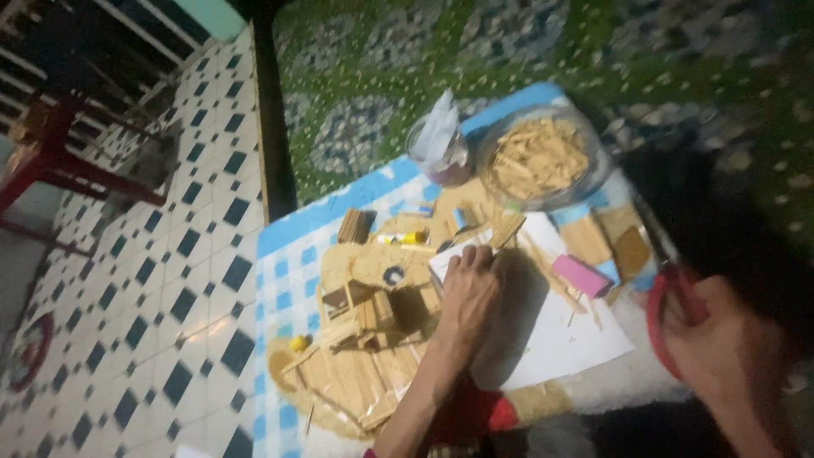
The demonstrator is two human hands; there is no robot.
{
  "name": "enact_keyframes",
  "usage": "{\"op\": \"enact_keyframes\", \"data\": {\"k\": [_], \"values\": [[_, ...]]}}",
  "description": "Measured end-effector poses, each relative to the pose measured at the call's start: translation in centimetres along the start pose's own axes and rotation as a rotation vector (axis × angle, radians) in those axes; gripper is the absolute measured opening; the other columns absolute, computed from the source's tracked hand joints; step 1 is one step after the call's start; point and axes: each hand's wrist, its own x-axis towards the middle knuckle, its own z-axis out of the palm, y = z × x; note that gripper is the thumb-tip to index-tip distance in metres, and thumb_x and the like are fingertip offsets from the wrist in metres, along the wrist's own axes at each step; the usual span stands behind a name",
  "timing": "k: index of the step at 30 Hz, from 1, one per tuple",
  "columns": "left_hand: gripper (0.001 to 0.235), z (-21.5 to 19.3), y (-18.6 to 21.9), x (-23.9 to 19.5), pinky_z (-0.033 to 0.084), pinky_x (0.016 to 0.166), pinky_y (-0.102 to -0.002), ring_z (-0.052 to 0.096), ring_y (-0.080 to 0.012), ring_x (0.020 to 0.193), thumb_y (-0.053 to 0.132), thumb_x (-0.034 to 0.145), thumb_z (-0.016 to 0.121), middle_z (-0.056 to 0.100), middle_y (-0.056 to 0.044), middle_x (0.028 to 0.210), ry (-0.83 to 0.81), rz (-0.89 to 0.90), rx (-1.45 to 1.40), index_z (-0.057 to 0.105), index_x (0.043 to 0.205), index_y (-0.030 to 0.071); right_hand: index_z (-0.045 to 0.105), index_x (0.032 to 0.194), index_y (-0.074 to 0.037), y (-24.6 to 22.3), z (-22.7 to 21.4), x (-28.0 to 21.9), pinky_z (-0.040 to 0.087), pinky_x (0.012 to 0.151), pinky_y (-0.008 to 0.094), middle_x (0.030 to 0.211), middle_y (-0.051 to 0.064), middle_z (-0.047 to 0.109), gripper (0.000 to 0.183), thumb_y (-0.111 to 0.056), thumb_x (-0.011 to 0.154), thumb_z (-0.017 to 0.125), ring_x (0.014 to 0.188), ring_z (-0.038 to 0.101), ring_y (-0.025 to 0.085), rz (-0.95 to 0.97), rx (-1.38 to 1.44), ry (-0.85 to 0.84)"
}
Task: The person assembles a small wooden structure using thin wooden sticks, glue, and scissors. They cut sticks to size, apply glue, and attach pieces to a partially built model on a patterned cloth.
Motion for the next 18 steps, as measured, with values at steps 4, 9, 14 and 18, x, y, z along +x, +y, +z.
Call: {"op": "enact_keyframes", "data": {"k": [4, 9, 14, 18], "values": [[0.025, 3.3, -0.8, 1.0, 0.036, 0.059, -0.035, 0.045, -0.0264, 0.078, 0.01, 0.069, 0.048, 0.051, -0.01, 0.086, 0.223, 0.094, 0.045, 0.055, 0.092, 0.005, 0.053, 0.072, -0.019, -0.6, 0.1, 0.1, 0.045, 0.057, 0.043, 0.058, 0.008, 0.057, 0.029, -0.047, 0.08, 0.051, 0.062, 0.058, 0.034, 0.079, -0.01, 0.072], [0.024, 2.8, -0.5, 1.0, 0.036, 0.053, -0.038, 0.045, -0.0288, 0.068, 0.011, 0.073, 0.042, 0.05, -0.011, 0.077, 0.288, 0.116, 0.06, 0.052, 0.094, 0.005, 0.052, 0.066, -0.021, -4.5, -5.6, 0.7, 0.044, 0.063, 0.039, 0.064, 0.012, 0.062, 0.042, -0.062, 0.061, 0.049, 0.073, 0.059, 0.034, 0.4, 0.028, -0.25], [0.017, 5.2, -1.2, 1.7, 0.045, 0.049, -0.033, 0.049, -0.0238, 0.065, 0.006, 0.076, 0.045, 0.049, -0.014, 0.084, 0.111, 0.157, 0.029, 0.052, 0.092, 0.003, 0.053, 0.064, -0.024, -4.6, -6.2, 1.4, 0.042, 0.061, 0.032, 0.057, 0.002, 0.059, 0.036, -0.059, 0.059, 0.055, 0.064, 0.06, 0.022, 0.385, 0.036, -0.209], [0.016, 5.8, -1.5, 1.5, 0.029, 0.03, -0.016, 0.023, -0.006, 0.044, 0.015, 0.092, 0.04, 0.043, -0.012, 0.09, -0.198, 0.18, 0.144, 0.051, 0.095, 0.004, 0.05, 0.056, -0.02, -2.6, -2.9, 1.2, 0.041, 0.058, 0.028, 0.048, 0.0, 0.05, 0.038, -0.057, 0.056, 0.06, 0.053, 0.057, 0.017, 0.291, 0.11, -0.153]]}}
